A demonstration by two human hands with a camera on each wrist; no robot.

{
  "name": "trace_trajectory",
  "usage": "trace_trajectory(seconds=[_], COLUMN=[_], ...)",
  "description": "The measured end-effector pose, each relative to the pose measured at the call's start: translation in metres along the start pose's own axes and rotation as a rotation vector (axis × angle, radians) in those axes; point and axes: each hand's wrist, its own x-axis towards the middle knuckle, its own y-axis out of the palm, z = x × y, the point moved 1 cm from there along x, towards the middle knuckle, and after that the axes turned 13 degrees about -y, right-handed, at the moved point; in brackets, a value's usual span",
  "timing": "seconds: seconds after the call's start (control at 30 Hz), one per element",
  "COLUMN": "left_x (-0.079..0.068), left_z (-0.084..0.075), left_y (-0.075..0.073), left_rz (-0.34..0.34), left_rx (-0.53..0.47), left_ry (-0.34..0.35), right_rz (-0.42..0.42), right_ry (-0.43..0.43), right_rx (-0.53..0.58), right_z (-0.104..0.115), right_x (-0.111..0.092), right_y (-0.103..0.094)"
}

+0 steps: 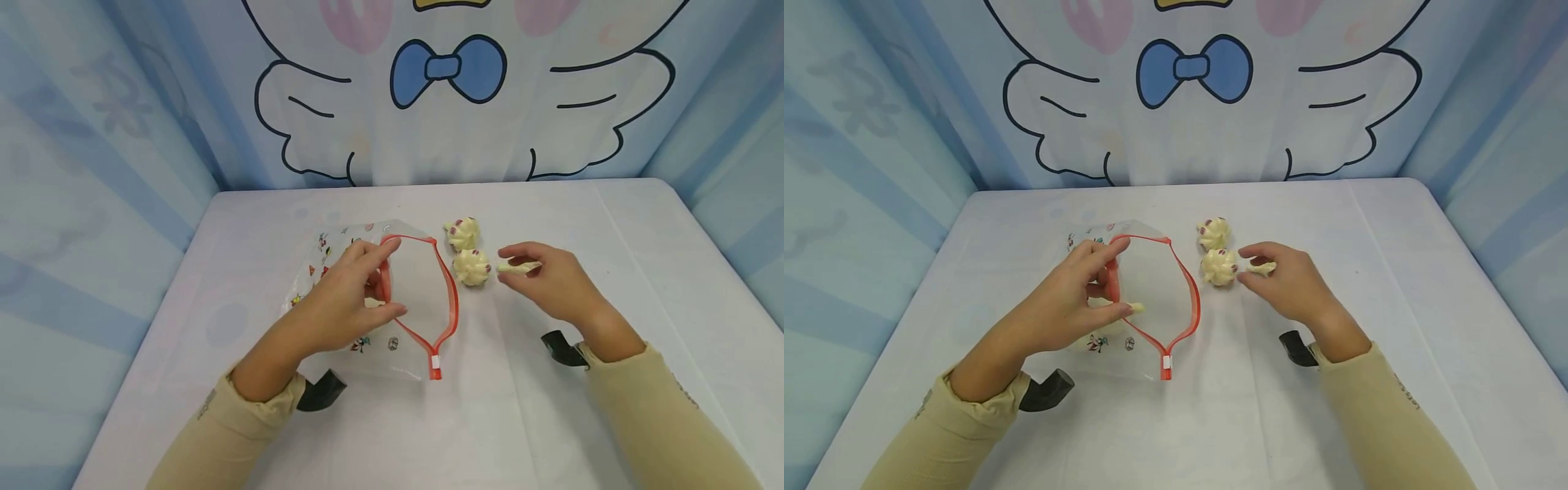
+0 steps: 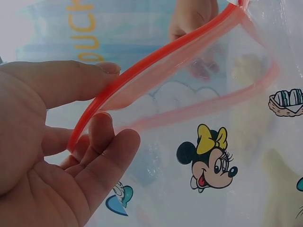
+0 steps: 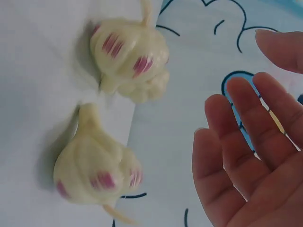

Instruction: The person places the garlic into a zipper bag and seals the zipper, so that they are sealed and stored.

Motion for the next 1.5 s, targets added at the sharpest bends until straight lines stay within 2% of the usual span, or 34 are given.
trace_trajectory(seconds=[0.17, 0.27, 0.5, 0.8, 0.97, 1.2, 1.5], left_x=[0.0, 0.0, 0.0, 0.0, 0.0, 0.001, 0.0], left_z=[0.001, 0.002, 0.001, 0.0, 0.0, 0.003, 0.003], left_y=[0.0, 0.001, 0.0, 0.0, 0.0, 0.001, 0.001], left_rz=[0.0, -0.002, 0.0, 0.002, 0.001, -0.007, -0.005], left_rx=[0.004, 0.008, 0.004, 0.019, 0.02, 0.028, 0.022], left_ry=[-0.005, -0.01, -0.006, -0.013, -0.014, -0.003, -0.013], right_rz=[-0.014, -0.01, -0.062, 0.022, 0.062, 0.078, 0.048], right_ry=[0.112, 0.15, 0.162, 0.222, 0.212, 0.21, 0.246], right_rx=[-0.059, -0.1, -0.148, -0.124, -0.134, -0.143, -0.104], right_z=[-0.022, -0.032, -0.047, -0.062, -0.068, -0.071, -0.072], right_x=[0.0, -0.001, -0.003, 0.0, 0.001, -0.003, -0.008], right_y=[-0.009, -0.011, -0.017, -0.016, -0.015, -0.014, -0.011])
